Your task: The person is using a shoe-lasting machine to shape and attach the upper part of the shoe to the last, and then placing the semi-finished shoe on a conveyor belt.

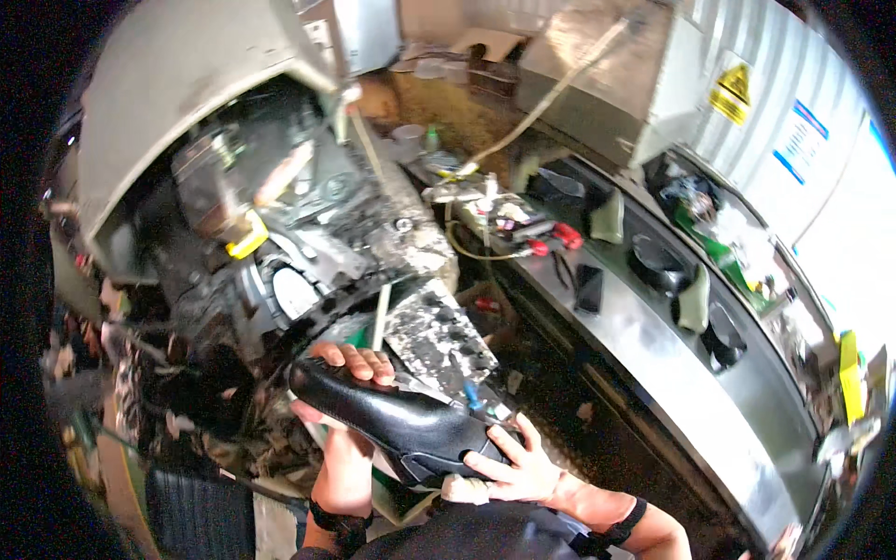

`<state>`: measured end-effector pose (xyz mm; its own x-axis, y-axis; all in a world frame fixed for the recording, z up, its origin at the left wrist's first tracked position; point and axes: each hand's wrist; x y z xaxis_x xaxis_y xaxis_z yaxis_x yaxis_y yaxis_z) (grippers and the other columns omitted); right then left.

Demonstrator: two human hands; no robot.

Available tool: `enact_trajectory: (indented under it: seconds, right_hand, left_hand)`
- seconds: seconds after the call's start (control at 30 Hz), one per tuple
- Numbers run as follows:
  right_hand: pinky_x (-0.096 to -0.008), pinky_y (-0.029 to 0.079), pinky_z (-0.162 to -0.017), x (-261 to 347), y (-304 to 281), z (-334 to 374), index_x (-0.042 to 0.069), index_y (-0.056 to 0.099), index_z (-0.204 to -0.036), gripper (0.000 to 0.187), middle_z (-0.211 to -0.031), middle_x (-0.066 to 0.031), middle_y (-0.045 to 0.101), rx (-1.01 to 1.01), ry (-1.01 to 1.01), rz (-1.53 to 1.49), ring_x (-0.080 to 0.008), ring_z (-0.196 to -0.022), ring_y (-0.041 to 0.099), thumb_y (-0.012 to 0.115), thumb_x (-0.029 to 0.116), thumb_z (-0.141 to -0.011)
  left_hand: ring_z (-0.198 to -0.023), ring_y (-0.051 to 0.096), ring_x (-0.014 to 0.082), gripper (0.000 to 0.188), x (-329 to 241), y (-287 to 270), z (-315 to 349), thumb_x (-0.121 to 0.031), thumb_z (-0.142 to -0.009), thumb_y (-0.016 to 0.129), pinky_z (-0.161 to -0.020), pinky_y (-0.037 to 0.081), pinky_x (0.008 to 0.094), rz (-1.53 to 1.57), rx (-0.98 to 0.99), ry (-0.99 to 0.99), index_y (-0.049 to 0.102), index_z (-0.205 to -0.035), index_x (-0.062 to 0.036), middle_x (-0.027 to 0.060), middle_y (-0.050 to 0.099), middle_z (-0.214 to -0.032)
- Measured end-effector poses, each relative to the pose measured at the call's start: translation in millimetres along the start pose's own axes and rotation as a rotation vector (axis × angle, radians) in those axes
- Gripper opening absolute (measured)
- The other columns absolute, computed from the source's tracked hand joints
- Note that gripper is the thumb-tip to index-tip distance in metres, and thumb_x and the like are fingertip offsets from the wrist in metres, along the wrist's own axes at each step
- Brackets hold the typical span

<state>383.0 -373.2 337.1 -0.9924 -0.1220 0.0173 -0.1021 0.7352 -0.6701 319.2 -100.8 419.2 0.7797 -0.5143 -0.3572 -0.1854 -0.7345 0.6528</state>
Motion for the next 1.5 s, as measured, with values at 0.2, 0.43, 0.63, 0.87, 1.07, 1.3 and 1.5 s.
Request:
enact_trajectory:
  seconds: [0.2, 0.43, 0.63, 0.87, 1.07, 1.3, 1.5]
  right_hand:
    - [-0.0724, 0.012, -0.115, -4, -32, 52, 0.032, 0.038, -0.146, 0.052, -0.148, 0.0013, 0.053, 0.026, 0.130, 0.123, -0.0416, -0.134, 0.047, 0.055, 0.028, -0.097]
    - [-0.0679, 0.017, -0.116, -35, -78, 89, 0.021, 0.046, -0.142, 0.043, -0.147, -0.0086, 0.052, -0.177, 0.198, 0.101, -0.0431, -0.135, 0.048, 0.035, 0.041, -0.106]
    - [-0.0382, 0.050, -0.101, -74, -135, 139, 0.001, 0.061, -0.127, 0.058, -0.131, -0.0247, 0.059, -0.282, 0.984, -0.135, -0.0357, -0.120, 0.061, 0.084, 0.019, -0.077]
    - [-0.0343, 0.050, -0.094, -89, -223, 346, -0.002, 0.058, -0.133, 0.061, -0.124, -0.0118, 0.064, -1.422, 1.923, -0.603, -0.0220, -0.111, 0.062, 0.080, 0.015, -0.079]
    - [-0.0397, 0.053, -0.087, 32, -432, 620, 0.007, 0.059, -0.132, 0.052, -0.119, -0.0097, 0.065, -1.812, 1.934, 0.135, -0.0250, -0.099, 0.065, 0.074, 0.024, -0.086]
    - [-0.0337, 0.047, -0.095, -117, -390, 590, 0.001, 0.046, -0.145, 0.056, -0.126, -0.0170, 0.061, -0.994, 1.906, 1.010, -0.0241, -0.110, 0.060, 0.058, 0.003, -0.090]
    - [-0.0496, 0.053, -0.085, -344, -303, 550, 0.038, -0.010, -0.157, 0.108, -0.142, -0.0166, 0.043, -1.662, 2.063, -0.325, -0.0332, -0.110, 0.056, 0.075, 0.035, -0.090]
  left_hand:
    - [-0.087, 0.069, 0.0341, 0.071, 70, 30, -12, -0.056, -0.071, 0.085, -0.080, 0.059, 0.0447, 0.110, 0.059, -0.110, 0.059, -0.112, -0.0028, 0.0172, 0.070, -0.096]
    - [-0.092, 0.066, 0.0302, 0.066, 161, 51, -4, -0.066, -0.083, 0.068, -0.086, 0.054, 0.0444, 0.046, -0.224, -0.423, 0.057, -0.116, -0.0099, 0.0112, 0.069, -0.099]
    - [-0.102, 0.065, 0.0215, 0.054, 316, 70, 7, -0.040, -0.089, 0.074, -0.091, 0.053, 0.0376, -0.459, -0.730, -1.131, 0.061, -0.124, -0.0005, 0.0097, 0.066, -0.117]
    - [-0.109, 0.066, 0.0202, 0.037, 450, 74, 76, -0.022, -0.097, 0.066, -0.096, 0.051, 0.0318, -0.601, 0.026, -1.510, 0.062, -0.126, 0.0005, 0.0128, 0.068, -0.119]
    - [-0.099, 0.068, 0.0175, 0.033, 456, 19, 109, -0.016, -0.094, 0.070, -0.087, 0.053, 0.0291, -0.780, -0.045, -1.477, 0.065, -0.121, 0.0027, 0.0094, 0.070, -0.108]
    - [-0.097, 0.069, 0.0188, 0.032, 441, -13, 100, -0.018, -0.097, 0.066, -0.085, 0.053, 0.0290, -1.001, -0.145, -1.546, 0.063, -0.122, 0.0017, 0.0100, 0.070, -0.107]
    - [-0.098, 0.067, 0.0148, 0.031, 538, 24, 61, -0.018, -0.093, 0.071, -0.089, 0.052, 0.0281, -1.008, 0.386, -1.390, 0.068, -0.116, 0.0023, 0.0096, 0.072, -0.108]
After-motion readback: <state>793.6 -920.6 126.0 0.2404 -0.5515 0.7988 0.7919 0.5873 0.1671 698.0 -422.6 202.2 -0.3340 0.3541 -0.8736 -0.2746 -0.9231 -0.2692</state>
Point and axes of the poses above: each hand's wrist, its own z-axis away from the middle knuckle, its own y-axis out of the palm, x = y × z
